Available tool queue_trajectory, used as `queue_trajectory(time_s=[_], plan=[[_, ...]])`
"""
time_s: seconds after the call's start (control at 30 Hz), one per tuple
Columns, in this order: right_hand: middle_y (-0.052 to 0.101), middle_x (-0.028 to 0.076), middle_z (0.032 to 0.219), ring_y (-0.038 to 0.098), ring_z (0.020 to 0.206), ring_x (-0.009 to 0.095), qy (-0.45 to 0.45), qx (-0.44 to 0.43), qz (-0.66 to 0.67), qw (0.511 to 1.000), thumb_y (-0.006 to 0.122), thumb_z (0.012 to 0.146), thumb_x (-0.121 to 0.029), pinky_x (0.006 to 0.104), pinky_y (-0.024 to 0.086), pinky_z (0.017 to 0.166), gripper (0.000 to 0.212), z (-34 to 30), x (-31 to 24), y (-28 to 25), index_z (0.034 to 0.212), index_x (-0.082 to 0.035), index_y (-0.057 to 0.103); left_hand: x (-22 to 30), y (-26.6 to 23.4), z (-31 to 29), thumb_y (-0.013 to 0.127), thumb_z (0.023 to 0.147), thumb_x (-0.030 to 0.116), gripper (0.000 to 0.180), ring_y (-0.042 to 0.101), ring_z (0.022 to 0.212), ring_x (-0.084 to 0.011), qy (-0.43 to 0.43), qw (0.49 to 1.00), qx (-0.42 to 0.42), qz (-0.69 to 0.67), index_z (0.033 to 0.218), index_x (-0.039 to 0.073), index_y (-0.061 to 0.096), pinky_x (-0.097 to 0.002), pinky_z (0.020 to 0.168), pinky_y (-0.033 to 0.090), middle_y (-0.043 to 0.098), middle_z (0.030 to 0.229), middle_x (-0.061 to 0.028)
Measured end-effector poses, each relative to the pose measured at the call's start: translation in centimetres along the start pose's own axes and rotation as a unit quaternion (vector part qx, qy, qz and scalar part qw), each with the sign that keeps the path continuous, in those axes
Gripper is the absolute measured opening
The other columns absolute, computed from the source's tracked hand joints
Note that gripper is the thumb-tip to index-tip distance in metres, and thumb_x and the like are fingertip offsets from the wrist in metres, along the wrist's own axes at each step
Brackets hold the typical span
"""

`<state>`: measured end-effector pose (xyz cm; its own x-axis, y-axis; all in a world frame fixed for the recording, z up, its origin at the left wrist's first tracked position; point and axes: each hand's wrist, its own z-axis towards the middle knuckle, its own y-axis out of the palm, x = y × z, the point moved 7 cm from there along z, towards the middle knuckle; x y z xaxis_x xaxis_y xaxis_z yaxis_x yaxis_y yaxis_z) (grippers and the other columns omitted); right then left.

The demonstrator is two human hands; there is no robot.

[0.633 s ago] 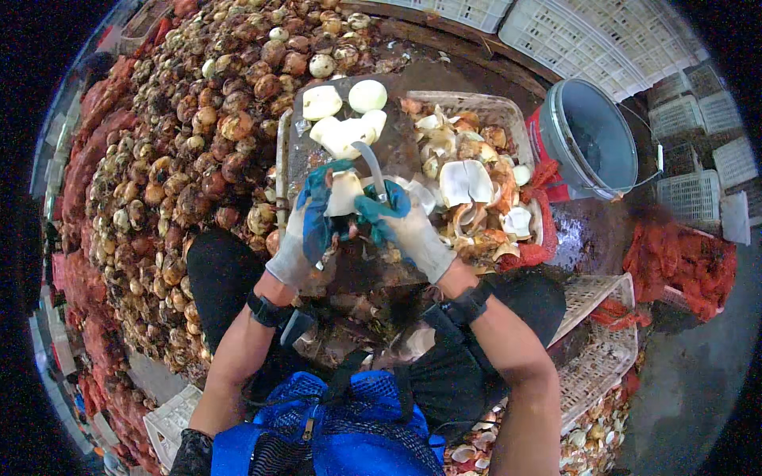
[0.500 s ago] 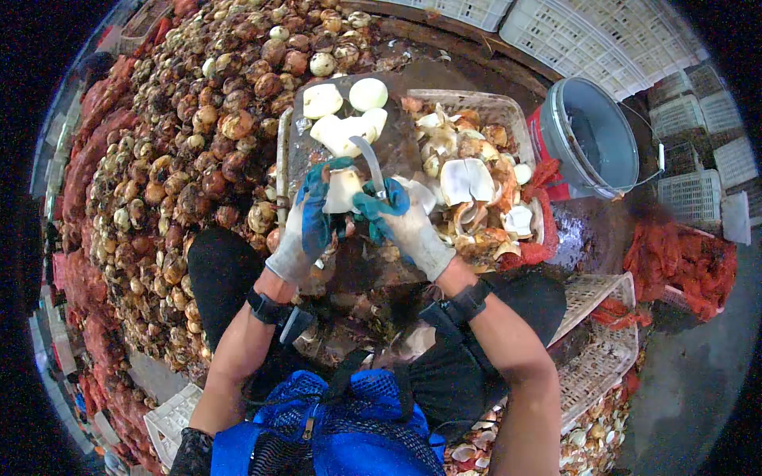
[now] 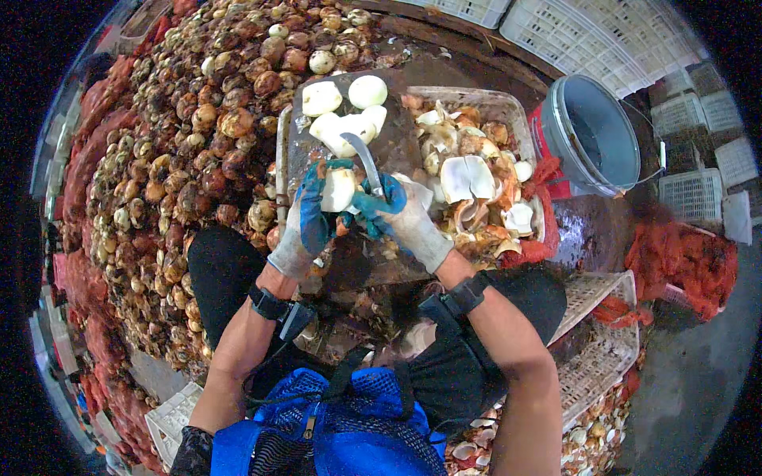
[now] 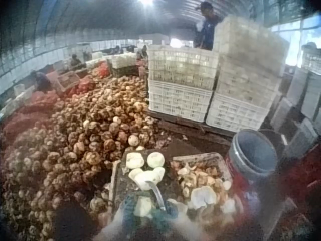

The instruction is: Peeling onions with a knife and putting them into a bucket.

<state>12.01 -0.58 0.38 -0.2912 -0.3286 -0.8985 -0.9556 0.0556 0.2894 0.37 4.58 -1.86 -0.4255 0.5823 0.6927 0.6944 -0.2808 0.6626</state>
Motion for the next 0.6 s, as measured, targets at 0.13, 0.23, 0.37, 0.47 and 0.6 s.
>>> queue_trajectory(time_s=[0.13,0.23,0.37,0.47,0.6], plan=[[0.059,0.002,0.075,0.054,0.056,0.009,-0.026,0.01,0.054,0.998,0.073,0.079,-0.012,0.0248,0.047,0.047,0.024,0.9,1.4,-1.2,0.093,-0.004,0.056,0.4,0.4,-0.1,0.046,0.096,0.036,0.038,0.06,0.088,-0.0122,0.046,0.992,-0.02,0.115,0.12,0.007,0.05,-0.027,0.072,0.051,0.061,0.101,-0.0031],[0.058,-0.001,0.079,0.054,0.066,0.008,0.006,0.053,0.091,0.994,0.078,0.072,-0.01,0.0238,0.048,0.055,0.029,0.3,0.5,-1.5,0.09,-0.004,0.056,0.3,1.4,-0.5,0.05,0.094,0.037,0.04,0.058,0.087,-0.0108,0.047,0.991,-0.022,0.125,0.121,0.008,0.049,-0.0256,0.07,0.05,0.06,0.103,-0.0024],[0.06,0.0,0.078,0.054,0.067,0.008,-0.056,0.092,-0.13,0.986,0.075,0.075,-0.014,0.0244,0.046,0.059,0.022,0.8,-0.4,-3.5,0.085,-0.005,0.057,0.8,2.2,-0.6,0.052,0.093,0.04,0.044,0.059,0.091,-0.0125,0.049,0.986,0.021,0.157,0.126,0.011,0.046,-0.0267,0.07,0.052,0.057,0.109,-0.003],[0.061,0.002,0.076,0.053,0.066,0.009,-0.309,0.125,-0.403,0.852,0.072,0.076,-0.016,0.0263,0.046,0.06,0.02,-1.4,-5.0,-1.5,0.085,-0.005,0.057,1.5,3.2,-1.2,0.061,0.089,0.03,0.044,0.057,0.095,-0.0118,0.103,0.961,0.08,0.242,0.127,0.013,0.045,-0.0266,0.075,0.051,0.056,0.108,-0.0022],[0.061,0.006,0.075,0.056,0.068,0.013,-0.195,0.056,-0.189,0.961,0.069,0.075,-0.015,0.0295,0.047,0.063,0.02,-0.7,-3.4,-0.5,0.085,-0.004,0.057,1.0,0.4,0.1,0.074,0.077,0.011,0.06,0.056,0.096,-0.0118,0.17,0.941,0.113,0.269,0.127,0.007,0.041,-0.0281,0.079,0.05,0.054,0.113,-0.006]])
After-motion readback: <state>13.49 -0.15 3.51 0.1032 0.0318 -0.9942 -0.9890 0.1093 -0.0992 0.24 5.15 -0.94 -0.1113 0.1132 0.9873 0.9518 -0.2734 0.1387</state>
